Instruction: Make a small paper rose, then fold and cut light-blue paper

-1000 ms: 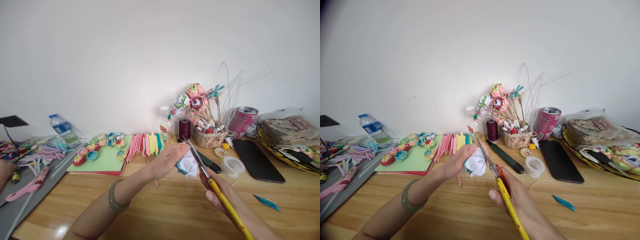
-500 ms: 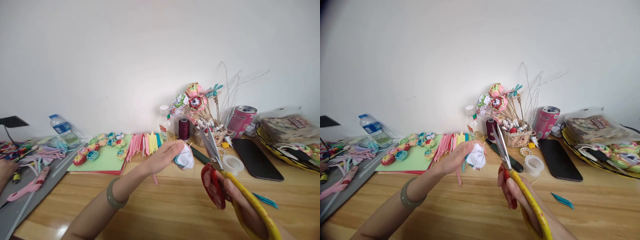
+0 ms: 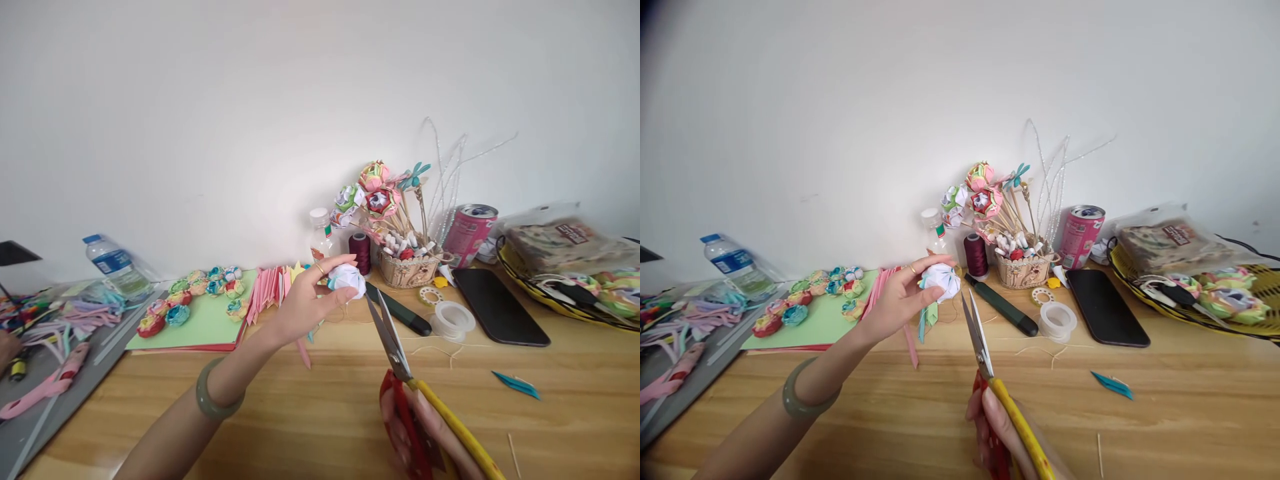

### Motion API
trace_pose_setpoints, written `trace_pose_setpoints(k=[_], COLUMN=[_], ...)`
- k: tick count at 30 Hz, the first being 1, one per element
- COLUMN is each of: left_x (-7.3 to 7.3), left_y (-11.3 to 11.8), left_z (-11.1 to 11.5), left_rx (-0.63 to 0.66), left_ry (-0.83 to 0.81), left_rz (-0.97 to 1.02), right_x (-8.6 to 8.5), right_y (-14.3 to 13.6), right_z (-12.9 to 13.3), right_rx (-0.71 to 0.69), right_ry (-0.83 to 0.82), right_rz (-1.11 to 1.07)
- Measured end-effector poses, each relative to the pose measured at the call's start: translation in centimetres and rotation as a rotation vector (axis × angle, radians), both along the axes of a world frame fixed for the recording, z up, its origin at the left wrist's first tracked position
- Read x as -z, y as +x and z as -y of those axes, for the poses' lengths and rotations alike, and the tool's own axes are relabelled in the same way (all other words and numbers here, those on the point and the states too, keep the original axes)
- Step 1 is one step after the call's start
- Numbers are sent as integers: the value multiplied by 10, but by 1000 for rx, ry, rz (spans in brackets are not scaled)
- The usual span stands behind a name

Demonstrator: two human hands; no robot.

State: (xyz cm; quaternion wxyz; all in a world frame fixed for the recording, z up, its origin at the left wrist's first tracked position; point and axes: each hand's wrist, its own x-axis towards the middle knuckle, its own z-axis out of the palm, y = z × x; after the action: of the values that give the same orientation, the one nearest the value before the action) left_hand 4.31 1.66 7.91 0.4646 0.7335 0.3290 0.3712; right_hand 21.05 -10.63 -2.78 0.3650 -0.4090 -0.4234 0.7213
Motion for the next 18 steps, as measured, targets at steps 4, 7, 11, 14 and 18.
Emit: trace_pose_setpoints(k=[4, 7, 11, 14, 18], left_x=[-7, -12, -11, -7, -3], left_y=[-1, -1, 1, 2, 4], left_z=[10, 17, 23, 24, 23], left_rx=[33, 26, 47, 84, 144], left_ry=[58, 100, 67, -44, -182], left_rz=[-76, -136, -72, 26, 88], right_x=[-1, -2, -20, -35, -43], right_y=[-10, -10, 0, 9, 16], right_z=[-7, -11, -10, -9, -13], right_rx=[17, 96, 241, 310, 415], right_ry=[27, 105, 348, 519, 726], right_rz=[-13, 36, 322, 730, 1113])
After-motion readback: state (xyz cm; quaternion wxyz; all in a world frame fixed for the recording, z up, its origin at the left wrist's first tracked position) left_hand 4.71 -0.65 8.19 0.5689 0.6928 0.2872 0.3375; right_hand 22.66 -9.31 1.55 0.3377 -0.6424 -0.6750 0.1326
